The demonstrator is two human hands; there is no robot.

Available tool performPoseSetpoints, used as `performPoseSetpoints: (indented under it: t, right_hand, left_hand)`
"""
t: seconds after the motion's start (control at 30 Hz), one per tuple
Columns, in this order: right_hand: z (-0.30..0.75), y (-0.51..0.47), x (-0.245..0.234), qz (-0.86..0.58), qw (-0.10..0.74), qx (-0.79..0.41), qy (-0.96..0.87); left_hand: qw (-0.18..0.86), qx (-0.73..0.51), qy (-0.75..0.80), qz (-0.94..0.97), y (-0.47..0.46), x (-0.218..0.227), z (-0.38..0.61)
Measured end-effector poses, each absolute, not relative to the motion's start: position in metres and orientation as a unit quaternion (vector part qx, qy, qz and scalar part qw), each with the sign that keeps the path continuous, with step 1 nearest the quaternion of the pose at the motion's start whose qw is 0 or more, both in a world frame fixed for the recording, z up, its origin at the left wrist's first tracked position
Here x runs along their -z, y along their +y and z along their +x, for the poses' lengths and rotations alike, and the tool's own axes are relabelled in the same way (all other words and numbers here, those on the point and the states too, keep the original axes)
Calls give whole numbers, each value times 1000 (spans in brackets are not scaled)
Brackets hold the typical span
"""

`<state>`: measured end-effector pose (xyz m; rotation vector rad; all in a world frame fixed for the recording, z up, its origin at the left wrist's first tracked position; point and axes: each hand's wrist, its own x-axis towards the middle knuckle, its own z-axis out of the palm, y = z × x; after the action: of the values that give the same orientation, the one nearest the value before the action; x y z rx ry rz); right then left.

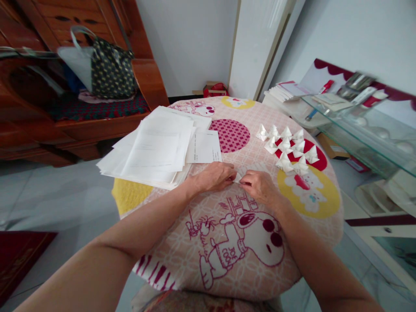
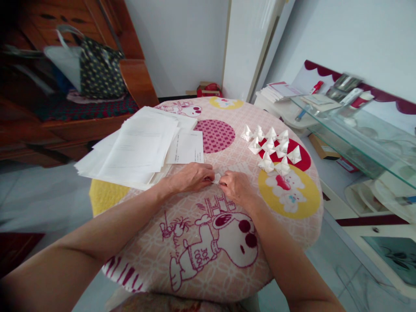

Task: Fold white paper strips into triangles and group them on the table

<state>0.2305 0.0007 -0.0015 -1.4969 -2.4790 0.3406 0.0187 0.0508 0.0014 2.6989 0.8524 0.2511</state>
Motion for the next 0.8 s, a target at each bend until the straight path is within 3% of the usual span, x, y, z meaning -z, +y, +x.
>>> performPoseSetpoints:
  t: [0.33, 0.8]
  right_hand:
    - [238, 7, 6, -551, 214, -277, -757]
    - [226, 8, -3, -642, 192, -305, -677]
  left_hand:
    - [243, -97, 334, 905, 60, -3, 19]
    - [330, -102, 446, 825, 68, 1, 25]
